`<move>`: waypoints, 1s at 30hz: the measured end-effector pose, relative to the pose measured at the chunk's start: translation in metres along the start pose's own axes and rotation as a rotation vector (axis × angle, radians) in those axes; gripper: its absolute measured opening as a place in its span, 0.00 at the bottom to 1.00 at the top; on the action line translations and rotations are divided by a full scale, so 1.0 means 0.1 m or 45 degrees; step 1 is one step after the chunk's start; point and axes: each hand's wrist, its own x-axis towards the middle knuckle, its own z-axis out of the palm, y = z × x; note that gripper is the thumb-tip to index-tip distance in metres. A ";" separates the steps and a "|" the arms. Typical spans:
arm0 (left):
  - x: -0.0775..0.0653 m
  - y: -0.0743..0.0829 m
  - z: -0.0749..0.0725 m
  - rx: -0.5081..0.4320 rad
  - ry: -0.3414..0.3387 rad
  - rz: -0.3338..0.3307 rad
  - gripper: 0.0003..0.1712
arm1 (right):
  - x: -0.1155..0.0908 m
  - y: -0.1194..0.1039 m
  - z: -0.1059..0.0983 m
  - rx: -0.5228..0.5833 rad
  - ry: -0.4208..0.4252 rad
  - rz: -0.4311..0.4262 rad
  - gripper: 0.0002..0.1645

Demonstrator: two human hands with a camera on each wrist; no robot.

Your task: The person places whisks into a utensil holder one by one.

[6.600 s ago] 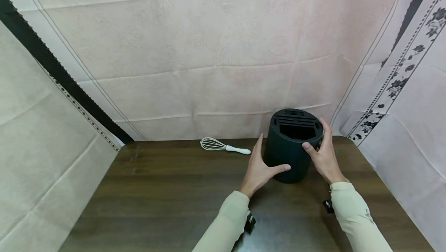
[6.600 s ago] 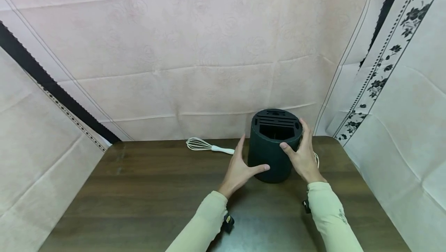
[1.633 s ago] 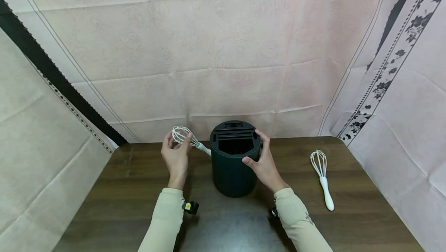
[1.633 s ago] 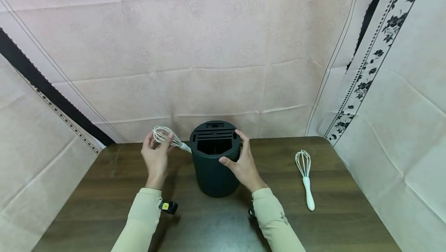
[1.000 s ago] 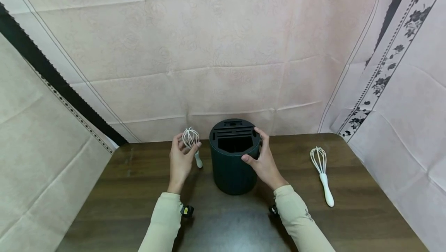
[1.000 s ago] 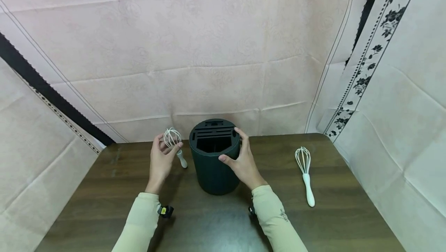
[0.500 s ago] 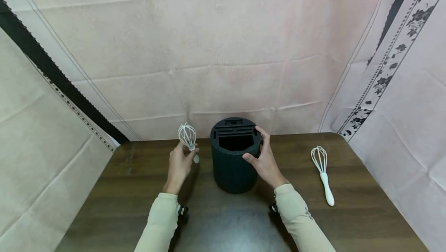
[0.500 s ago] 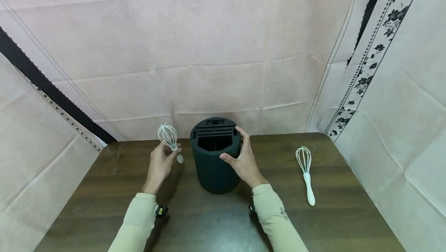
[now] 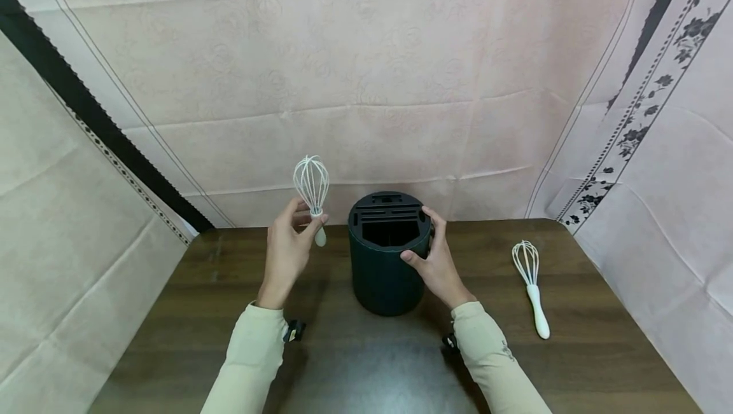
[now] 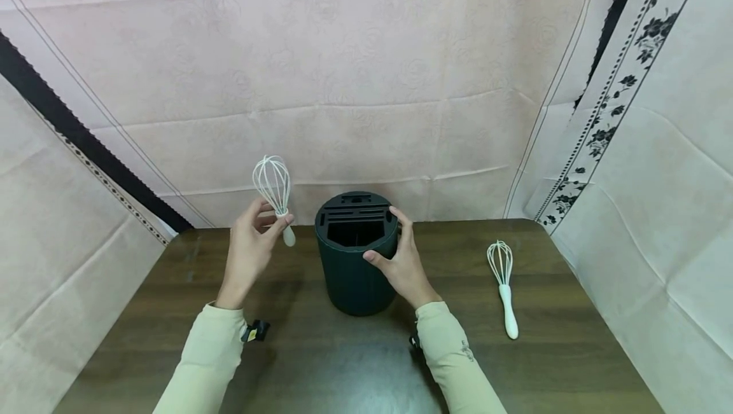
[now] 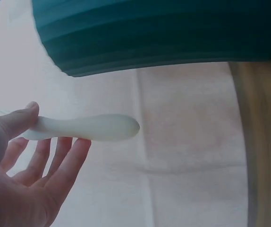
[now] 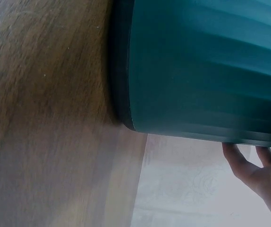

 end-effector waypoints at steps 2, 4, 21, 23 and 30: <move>0.01 0.05 -0.02 0.002 0.004 -0.011 0.21 | 0.01 0.00 -0.01 0.004 -0.011 -0.004 0.62; 0.01 0.08 -0.03 -0.016 -0.005 -0.008 0.22 | 0.02 0.00 -0.02 0.001 -0.021 -0.004 0.62; -0.03 0.26 -0.11 -0.181 -0.048 0.000 0.26 | 0.18 -0.15 -0.11 -0.153 -0.103 -0.271 0.39; -0.01 0.30 -0.13 -0.198 -0.052 -0.003 0.27 | 0.19 -0.13 -0.11 -0.137 -0.090 -0.298 0.35; 0.04 0.41 -0.18 -0.209 -0.055 0.016 0.28 | 0.22 -0.07 -0.05 -0.103 -0.018 -0.345 0.41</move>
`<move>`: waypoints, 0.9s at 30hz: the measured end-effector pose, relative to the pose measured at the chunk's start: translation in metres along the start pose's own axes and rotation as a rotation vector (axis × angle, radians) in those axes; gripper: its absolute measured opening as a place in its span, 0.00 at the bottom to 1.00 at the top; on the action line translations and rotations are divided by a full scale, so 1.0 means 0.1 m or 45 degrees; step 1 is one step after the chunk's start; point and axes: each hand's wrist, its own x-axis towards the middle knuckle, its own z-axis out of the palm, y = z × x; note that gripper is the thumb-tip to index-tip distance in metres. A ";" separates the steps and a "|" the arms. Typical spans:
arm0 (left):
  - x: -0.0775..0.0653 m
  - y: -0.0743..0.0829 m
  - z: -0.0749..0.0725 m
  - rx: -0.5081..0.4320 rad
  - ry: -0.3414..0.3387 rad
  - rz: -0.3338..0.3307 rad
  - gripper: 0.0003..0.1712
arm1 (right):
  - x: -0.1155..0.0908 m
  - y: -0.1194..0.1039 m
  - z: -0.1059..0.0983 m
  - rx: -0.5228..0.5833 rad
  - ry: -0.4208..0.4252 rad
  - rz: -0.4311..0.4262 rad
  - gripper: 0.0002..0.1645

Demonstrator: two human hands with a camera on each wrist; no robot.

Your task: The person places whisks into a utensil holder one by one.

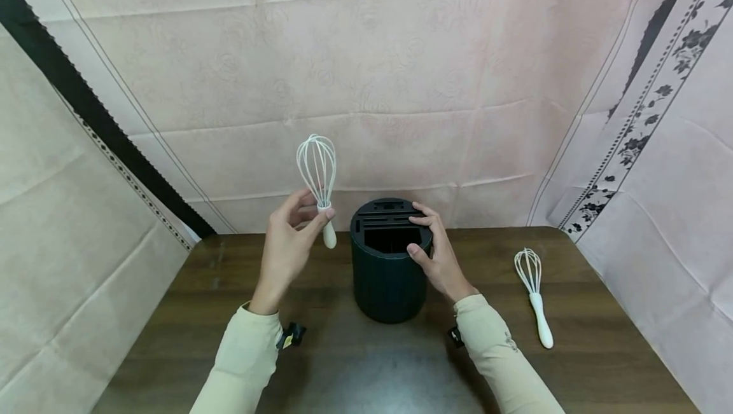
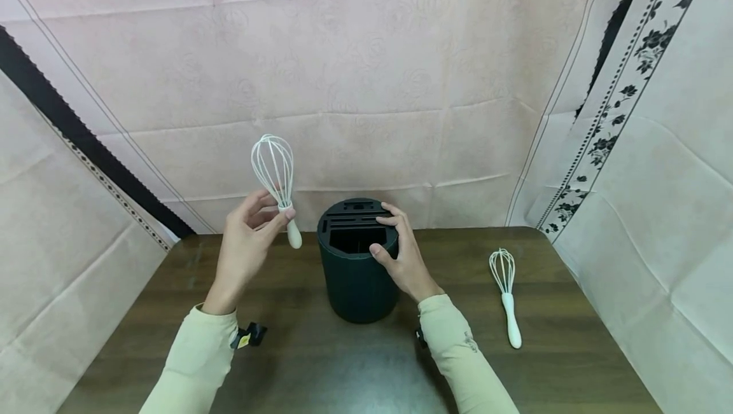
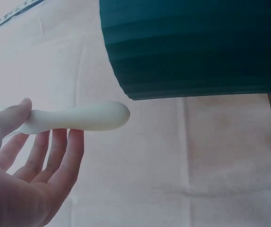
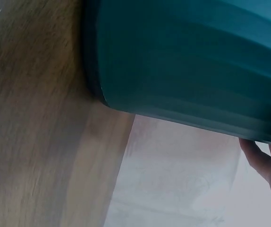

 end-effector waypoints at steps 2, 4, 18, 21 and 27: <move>0.01 0.02 0.01 0.001 0.002 0.008 0.28 | -0.01 0.01 0.01 -0.018 0.017 0.003 0.43; 0.02 0.03 0.02 -0.004 0.005 0.012 0.27 | -0.01 0.01 0.02 -0.036 0.031 -0.002 0.44; 0.10 0.14 0.15 -0.061 0.017 0.089 0.28 | 0.00 0.06 0.07 0.005 0.092 -0.023 0.49; 0.12 0.17 0.20 -0.137 0.005 0.118 0.31 | 0.00 0.08 0.08 0.014 0.103 -0.028 0.49; 0.14 0.17 0.30 -0.191 -0.028 0.117 0.33 | 0.00 0.07 0.09 0.017 0.107 -0.032 0.44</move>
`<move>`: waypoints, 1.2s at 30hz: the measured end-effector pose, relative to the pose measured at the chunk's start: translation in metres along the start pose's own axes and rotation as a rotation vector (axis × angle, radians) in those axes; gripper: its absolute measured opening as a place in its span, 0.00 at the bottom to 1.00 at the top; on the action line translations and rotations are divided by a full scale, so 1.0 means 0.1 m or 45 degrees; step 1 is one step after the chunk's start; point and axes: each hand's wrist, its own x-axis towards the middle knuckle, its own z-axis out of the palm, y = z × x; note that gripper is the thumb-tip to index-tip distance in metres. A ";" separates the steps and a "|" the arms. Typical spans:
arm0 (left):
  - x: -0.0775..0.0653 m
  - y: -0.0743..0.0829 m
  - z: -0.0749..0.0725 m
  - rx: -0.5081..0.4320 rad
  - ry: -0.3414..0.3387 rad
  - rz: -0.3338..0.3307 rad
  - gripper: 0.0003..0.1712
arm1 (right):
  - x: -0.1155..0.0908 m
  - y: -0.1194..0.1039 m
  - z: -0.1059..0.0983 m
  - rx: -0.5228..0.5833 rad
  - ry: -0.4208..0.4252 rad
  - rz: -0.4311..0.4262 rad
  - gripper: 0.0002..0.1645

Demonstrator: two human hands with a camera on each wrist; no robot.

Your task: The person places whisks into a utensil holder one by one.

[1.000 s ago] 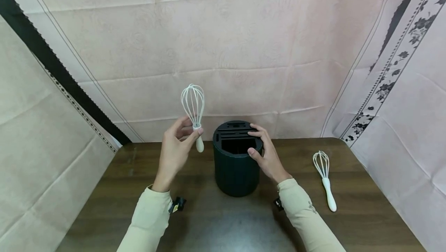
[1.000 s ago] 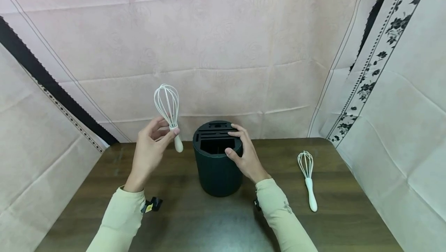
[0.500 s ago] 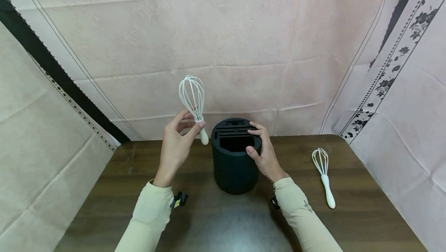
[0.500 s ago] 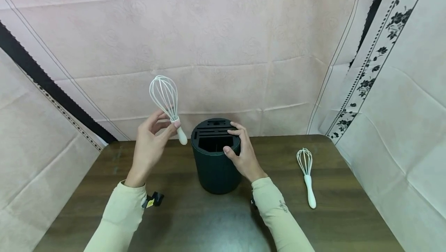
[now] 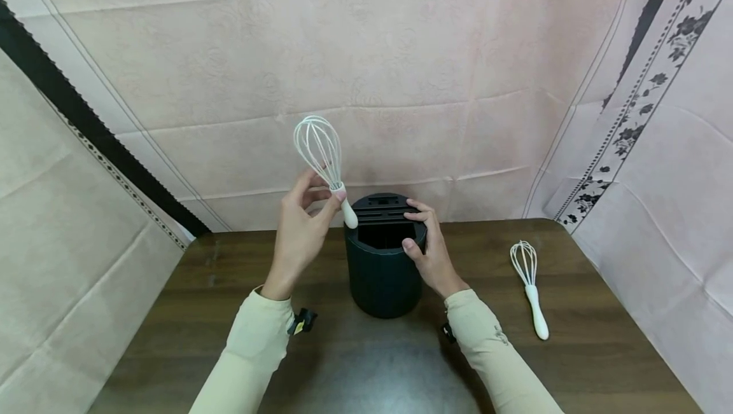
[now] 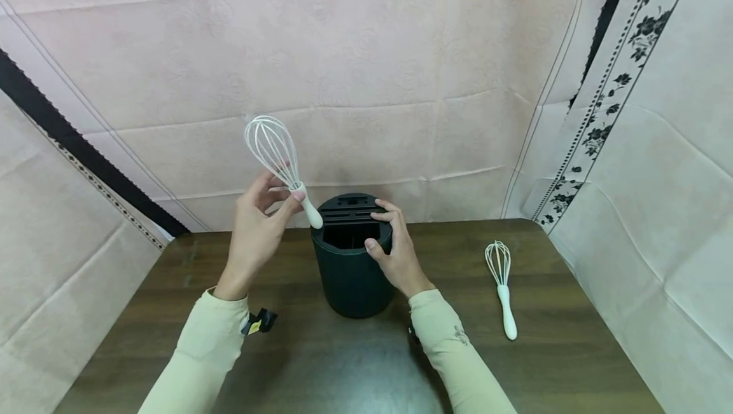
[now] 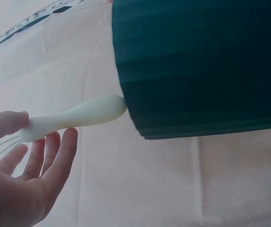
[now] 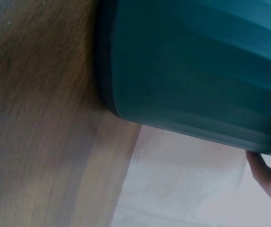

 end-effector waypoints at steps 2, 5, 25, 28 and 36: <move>0.00 -0.01 0.03 0.009 -0.006 -0.011 0.31 | 0.00 0.01 0.00 0.016 0.006 -0.007 0.44; 0.01 -0.04 0.06 0.029 -0.008 -0.024 0.29 | 0.00 0.02 0.00 0.031 0.013 -0.013 0.43; -0.10 -0.26 0.23 0.058 -0.085 -0.146 0.28 | -0.02 0.04 0.02 0.052 0.044 -0.010 0.42; -0.11 -0.28 0.23 0.113 -0.093 -0.162 0.26 | -0.01 0.03 0.03 0.056 0.052 -0.012 0.43; -0.12 -0.31 0.24 0.111 -0.065 -0.151 0.44 | -0.02 0.04 0.02 0.052 0.042 0.022 0.41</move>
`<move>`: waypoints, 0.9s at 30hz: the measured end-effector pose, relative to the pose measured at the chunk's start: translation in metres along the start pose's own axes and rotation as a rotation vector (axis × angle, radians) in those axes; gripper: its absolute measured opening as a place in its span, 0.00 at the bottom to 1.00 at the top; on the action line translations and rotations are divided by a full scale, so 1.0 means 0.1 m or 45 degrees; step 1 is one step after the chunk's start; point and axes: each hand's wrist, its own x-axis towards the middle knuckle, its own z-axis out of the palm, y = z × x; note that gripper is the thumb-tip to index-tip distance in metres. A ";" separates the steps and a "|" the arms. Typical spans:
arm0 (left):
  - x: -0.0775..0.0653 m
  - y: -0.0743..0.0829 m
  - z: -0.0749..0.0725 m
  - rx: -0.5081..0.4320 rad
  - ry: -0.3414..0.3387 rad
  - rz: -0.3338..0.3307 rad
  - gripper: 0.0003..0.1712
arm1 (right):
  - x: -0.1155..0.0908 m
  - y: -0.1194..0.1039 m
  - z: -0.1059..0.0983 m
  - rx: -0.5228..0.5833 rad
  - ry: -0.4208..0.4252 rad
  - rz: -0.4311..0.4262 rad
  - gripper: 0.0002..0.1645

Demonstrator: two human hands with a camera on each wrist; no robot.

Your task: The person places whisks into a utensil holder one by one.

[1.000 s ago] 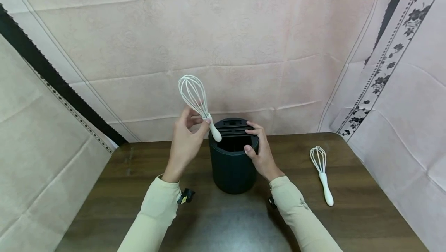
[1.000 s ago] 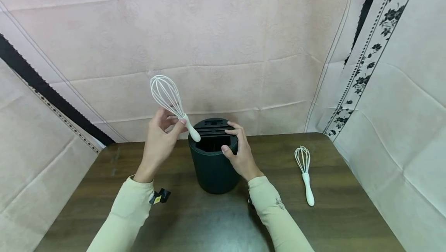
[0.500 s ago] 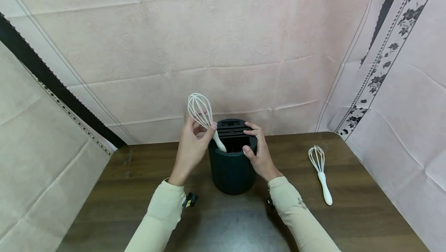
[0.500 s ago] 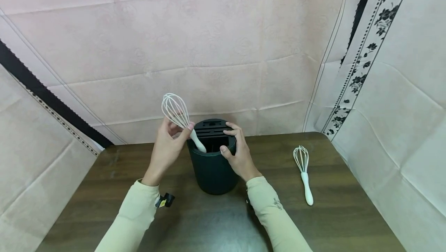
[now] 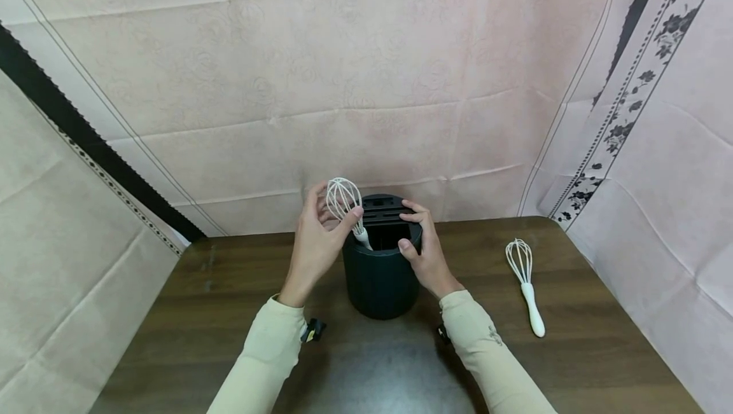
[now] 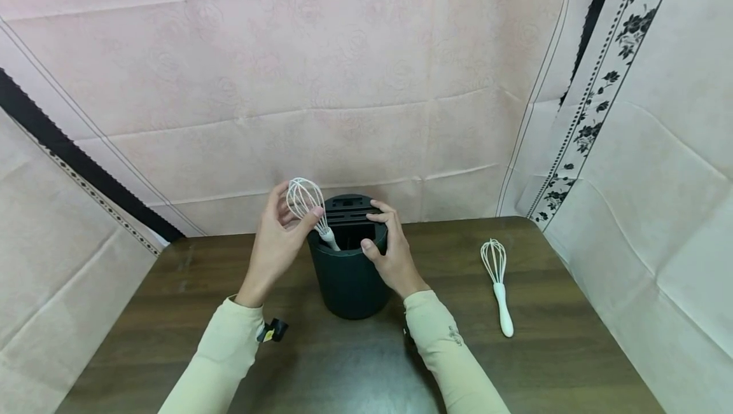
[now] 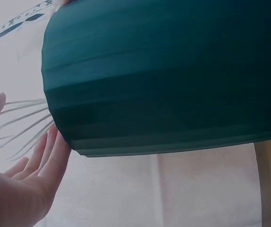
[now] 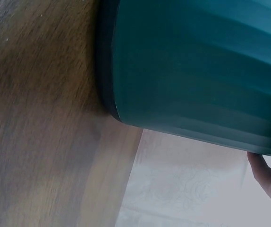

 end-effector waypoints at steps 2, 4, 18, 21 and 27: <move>-0.01 0.00 0.00 0.008 0.013 0.044 0.44 | -0.01 -0.01 0.00 -0.003 -0.002 0.009 0.40; -0.02 0.01 -0.01 0.026 0.017 0.101 0.42 | -0.01 -0.04 0.01 -0.008 -0.002 0.014 0.38; -0.05 0.03 -0.02 0.036 0.032 0.232 0.29 | 0.04 -0.50 -0.01 0.003 -0.021 0.024 0.35; -0.05 0.03 -0.03 0.037 0.028 0.236 0.29 | 0.03 -0.49 -0.01 -0.003 -0.023 0.029 0.37; -0.08 0.01 -0.02 0.110 -0.008 0.265 0.31 | 0.03 -0.50 0.01 -0.017 -0.022 0.027 0.31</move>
